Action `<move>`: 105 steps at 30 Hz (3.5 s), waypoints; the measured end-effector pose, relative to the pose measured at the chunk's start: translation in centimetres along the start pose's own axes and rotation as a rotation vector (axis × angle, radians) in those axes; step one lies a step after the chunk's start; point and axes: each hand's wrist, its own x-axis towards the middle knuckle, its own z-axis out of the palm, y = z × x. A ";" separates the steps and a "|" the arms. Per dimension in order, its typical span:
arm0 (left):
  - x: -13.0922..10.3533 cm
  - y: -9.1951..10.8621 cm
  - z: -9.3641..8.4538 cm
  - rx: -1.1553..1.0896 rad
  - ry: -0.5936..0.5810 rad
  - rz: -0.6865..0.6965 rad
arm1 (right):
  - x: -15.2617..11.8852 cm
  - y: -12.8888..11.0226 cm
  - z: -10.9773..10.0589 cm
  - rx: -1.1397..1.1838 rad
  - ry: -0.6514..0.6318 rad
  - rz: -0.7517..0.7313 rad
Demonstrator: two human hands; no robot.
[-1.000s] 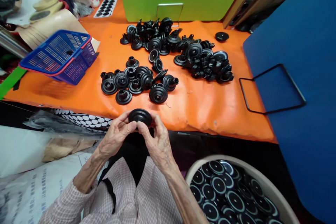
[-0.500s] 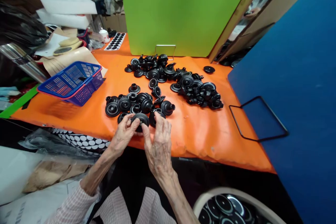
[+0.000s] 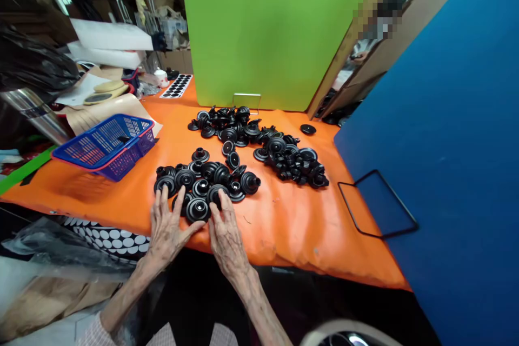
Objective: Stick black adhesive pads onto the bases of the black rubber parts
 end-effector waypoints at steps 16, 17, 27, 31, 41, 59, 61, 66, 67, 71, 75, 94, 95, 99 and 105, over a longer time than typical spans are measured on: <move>2.7 0.3 2.7 -0.027 0.083 -0.005 | 17.2 5.8 -5.2 -0.270 -0.037 0.411; 2.6 0.3 2.8 -0.025 0.112 0.001 | 18.0 6.4 -4.7 -0.254 -0.081 0.435; 2.3 3.1 -1.1 -0.585 0.271 -0.061 | 15.9 4.9 -8.6 0.102 -0.089 0.443; 2.3 5.9 -3.5 -1.311 -0.336 -0.552 | 9.1 -1.1 -8.1 0.299 -0.148 0.367; 0.5 5.7 -2.8 -1.574 -0.514 -1.131 | 7.3 10.2 -11.5 -0.649 0.213 0.369; -0.8 4.8 -2.8 -1.714 -0.583 -0.859 | 3.3 8.1 -11.2 -0.545 -0.151 0.177; -0.9 4.8 -3.1 -1.712 -0.571 -0.815 | 3.4 6.8 -11.0 -0.491 -0.136 0.182; -1.5 4.8 -3.1 -1.632 -0.500 -0.724 | 0.5 -1.0 -8.5 -0.012 -0.092 0.167; -1.6 4.8 -3.1 -1.613 -0.490 -0.698 | -0.3 -2.5 -7.8 0.055 -0.078 0.170; -2.0 5.1 -3.1 -1.525 -0.474 -0.619 | -2.4 -5.0 -5.2 0.150 0.034 0.213; -2.3 4.9 -3.0 -1.443 -0.464 -0.576 | -2.7 -4.8 -4.2 0.109 0.074 0.202; -2.7 4.4 -4.0 -1.552 -0.507 -0.471 | -2.7 -6.1 -3.4 0.482 0.031 0.618; -2.8 4.4 -4.0 -1.524 -0.477 -0.456 | -2.6 -6.2 -3.3 0.483 0.054 0.623; -2.7 4.5 -4.3 -1.482 -0.425 -0.422 | -2.1 -6.6 -3.7 0.561 0.025 0.601; -2.1 4.4 -5.0 -1.618 -0.493 -0.352 | -1.2 -6.9 -4.2 0.706 0.033 0.527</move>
